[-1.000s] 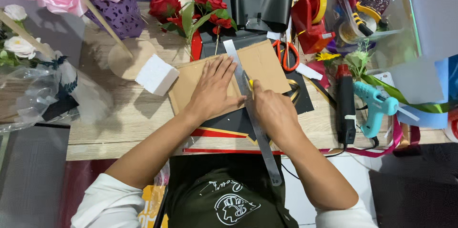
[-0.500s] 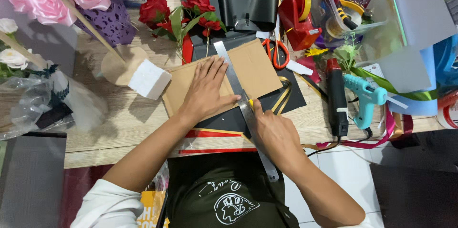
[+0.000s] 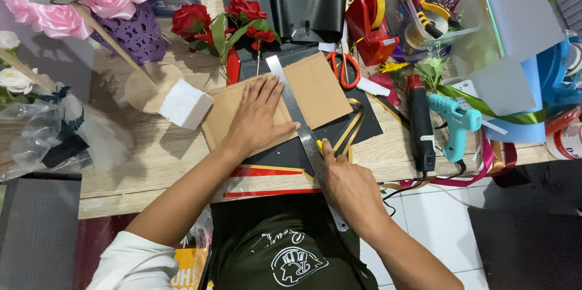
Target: The person cuts a white foam block and a piece of cardboard using a utility knife and a ruler. They then apply hot glue to the cardboard and attach the foam block to it.
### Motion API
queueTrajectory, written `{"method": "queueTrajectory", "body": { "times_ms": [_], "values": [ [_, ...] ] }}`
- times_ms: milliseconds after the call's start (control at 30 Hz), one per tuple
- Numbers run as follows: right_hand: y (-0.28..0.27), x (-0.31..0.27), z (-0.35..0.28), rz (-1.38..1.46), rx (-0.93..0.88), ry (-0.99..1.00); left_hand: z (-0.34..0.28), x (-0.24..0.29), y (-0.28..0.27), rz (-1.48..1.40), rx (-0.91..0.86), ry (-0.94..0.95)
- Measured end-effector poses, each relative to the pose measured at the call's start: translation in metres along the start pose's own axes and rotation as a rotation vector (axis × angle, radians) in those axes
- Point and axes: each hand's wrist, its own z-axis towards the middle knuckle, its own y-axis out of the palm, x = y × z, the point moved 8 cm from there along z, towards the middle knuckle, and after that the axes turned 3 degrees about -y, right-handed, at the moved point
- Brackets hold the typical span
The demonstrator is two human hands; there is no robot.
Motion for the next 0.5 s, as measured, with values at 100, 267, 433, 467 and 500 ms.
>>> {"method": "queueTrajectory", "body": {
  "times_ms": [100, 267, 433, 467, 500],
  "values": [
    [0.003, 0.004, -0.002, 0.033, 0.010, 0.008, -0.002, 0.001, -0.002, -0.006, 0.017, 0.013],
    [-0.033, 0.018, -0.012, 0.142, 0.050, 0.007, -0.005, -0.013, -0.007, 0.016, 0.040, 0.023],
    [-0.066, 0.047, 0.031, 0.388, 0.226, 0.000, -0.003, -0.023, -0.003, 0.043, 0.103, 0.077],
    [-0.077, 0.053, 0.048, 0.499, 0.316, -0.009, 0.000, -0.022, -0.004, 0.065, 0.103, 0.084],
    [-0.088, 0.061, 0.065, 0.610, 0.406, -0.019, 0.003, -0.021, -0.005, 0.087, 0.103, 0.092]
  ]
}}
